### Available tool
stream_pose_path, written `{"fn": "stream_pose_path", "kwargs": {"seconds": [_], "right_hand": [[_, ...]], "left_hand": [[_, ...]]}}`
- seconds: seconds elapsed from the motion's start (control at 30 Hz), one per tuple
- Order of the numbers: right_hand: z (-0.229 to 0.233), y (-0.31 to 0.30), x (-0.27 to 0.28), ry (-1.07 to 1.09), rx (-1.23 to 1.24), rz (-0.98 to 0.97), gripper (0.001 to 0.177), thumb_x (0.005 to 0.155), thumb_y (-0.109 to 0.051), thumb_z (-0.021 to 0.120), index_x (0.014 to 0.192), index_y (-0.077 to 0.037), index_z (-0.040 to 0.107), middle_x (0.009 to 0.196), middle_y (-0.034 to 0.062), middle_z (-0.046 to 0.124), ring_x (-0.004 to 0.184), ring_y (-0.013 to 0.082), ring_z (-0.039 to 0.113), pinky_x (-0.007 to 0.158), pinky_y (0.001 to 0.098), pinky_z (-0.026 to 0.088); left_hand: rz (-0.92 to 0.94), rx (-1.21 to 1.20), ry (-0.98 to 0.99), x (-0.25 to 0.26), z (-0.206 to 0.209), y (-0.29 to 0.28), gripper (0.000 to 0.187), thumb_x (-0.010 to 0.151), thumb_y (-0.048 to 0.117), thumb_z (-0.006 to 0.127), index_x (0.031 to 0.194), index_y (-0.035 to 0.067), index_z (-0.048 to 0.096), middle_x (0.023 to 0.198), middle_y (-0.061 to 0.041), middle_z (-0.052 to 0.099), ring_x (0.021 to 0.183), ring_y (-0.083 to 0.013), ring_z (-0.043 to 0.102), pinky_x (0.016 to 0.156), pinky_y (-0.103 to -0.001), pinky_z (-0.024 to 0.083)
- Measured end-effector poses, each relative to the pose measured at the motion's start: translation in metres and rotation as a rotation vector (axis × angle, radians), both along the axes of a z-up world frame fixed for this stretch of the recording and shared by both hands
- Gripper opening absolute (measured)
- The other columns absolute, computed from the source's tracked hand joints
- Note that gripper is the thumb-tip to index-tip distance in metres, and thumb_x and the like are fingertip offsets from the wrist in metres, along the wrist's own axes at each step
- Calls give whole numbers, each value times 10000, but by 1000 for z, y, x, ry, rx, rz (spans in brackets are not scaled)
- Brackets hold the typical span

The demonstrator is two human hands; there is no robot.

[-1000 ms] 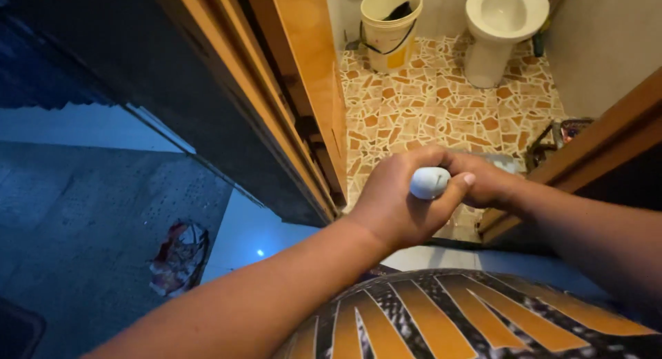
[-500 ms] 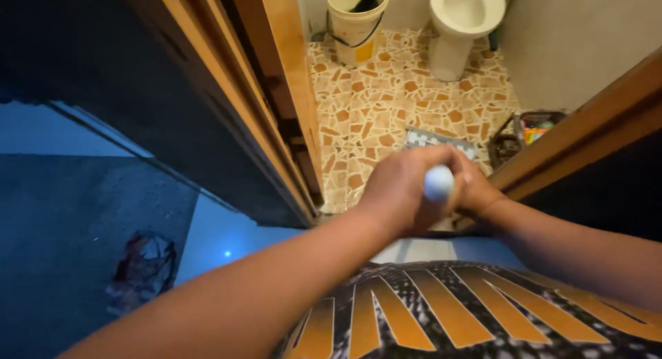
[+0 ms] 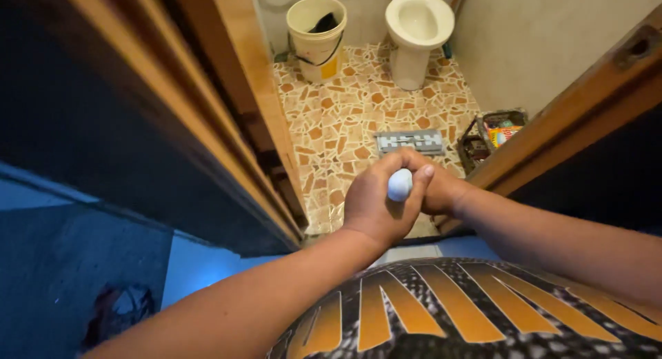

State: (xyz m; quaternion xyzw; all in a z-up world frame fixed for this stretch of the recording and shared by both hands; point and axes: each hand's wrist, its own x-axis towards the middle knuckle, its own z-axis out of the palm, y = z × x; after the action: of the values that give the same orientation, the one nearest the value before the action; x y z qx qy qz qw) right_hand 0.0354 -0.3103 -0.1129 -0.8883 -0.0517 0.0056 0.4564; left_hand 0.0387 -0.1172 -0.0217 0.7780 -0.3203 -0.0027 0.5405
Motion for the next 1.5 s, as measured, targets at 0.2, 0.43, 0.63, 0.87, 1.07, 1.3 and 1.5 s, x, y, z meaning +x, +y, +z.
{"fn": "stream_pose_path", "kwargs": {"seconds": [0.2, 0.43, 0.63, 0.87, 1.07, 1.3, 1.5], "right_hand": [[-39, -75, 25, -126, -423, 89, 348, 634, -198, 861, 906, -101, 667, 934, 76, 664, 916, 216, 628, 847, 352, 539], [-10, -127, 20, 168, 169, 30, 339, 710, -162, 769, 1044, -124, 720, 1039, 42, 738, 934, 135, 672, 831, 329, 595], [2, -160, 25, 51, -2, 44, 295, 700, -145, 771, 991, -113, 735, 977, 7, 777, 907, 127, 691, 824, 323, 588], [-45, -223, 89, -32, -47, 62, 283, 670, -121, 782, 942, -93, 708, 919, 18, 746, 851, 122, 666, 766, 317, 576], [-64, -196, 81, 60, 109, 55, 280, 688, -139, 761, 962, -97, 723, 937, 22, 743, 871, 117, 663, 762, 324, 584], [-68, -186, 14, -393, -242, -14, 695, 597, -225, 861, 1236, -87, 623, 1257, 101, 593, 1234, 241, 532, 1082, 389, 426], [-95, -272, 85, -206, 82, 20, 713, 621, -201, 886, 1253, -116, 568, 1216, 59, 606, 1144, 171, 573, 1008, 370, 483]], "left_hand": [[-65, 16, -74, 12, -29, -49, 316, 932, 426, 706, 972, 118, 646, 908, -176, 712, 860, -390, 700, 759, -455, 558], [-78, -31, -160, 27, -12, -113, 296, 921, 424, 699, 976, 135, 669, 942, -143, 729, 863, -365, 709, 751, -452, 562], [-146, -24, -95, 40, -29, -159, 297, 912, 428, 698, 952, 134, 674, 971, -128, 736, 890, -353, 715, 789, -431, 570], [-73, -106, -143, 91, -81, -219, 303, 913, 410, 711, 1002, 122, 681, 1024, -167, 715, 955, -380, 686, 835, -436, 556], [-138, 30, -38, 79, -48, -177, 308, 897, 423, 721, 1032, 148, 687, 1008, -148, 726, 933, -361, 705, 829, -422, 568], [-196, 89, -98, 43, -36, -163, 329, 874, 413, 754, 1020, 136, 654, 1031, -164, 707, 950, -393, 685, 834, -446, 557], [-146, 12, -72, 98, -81, -250, 326, 860, 412, 745, 1022, 140, 665, 1082, -157, 699, 982, -408, 673, 840, -464, 550]]}}
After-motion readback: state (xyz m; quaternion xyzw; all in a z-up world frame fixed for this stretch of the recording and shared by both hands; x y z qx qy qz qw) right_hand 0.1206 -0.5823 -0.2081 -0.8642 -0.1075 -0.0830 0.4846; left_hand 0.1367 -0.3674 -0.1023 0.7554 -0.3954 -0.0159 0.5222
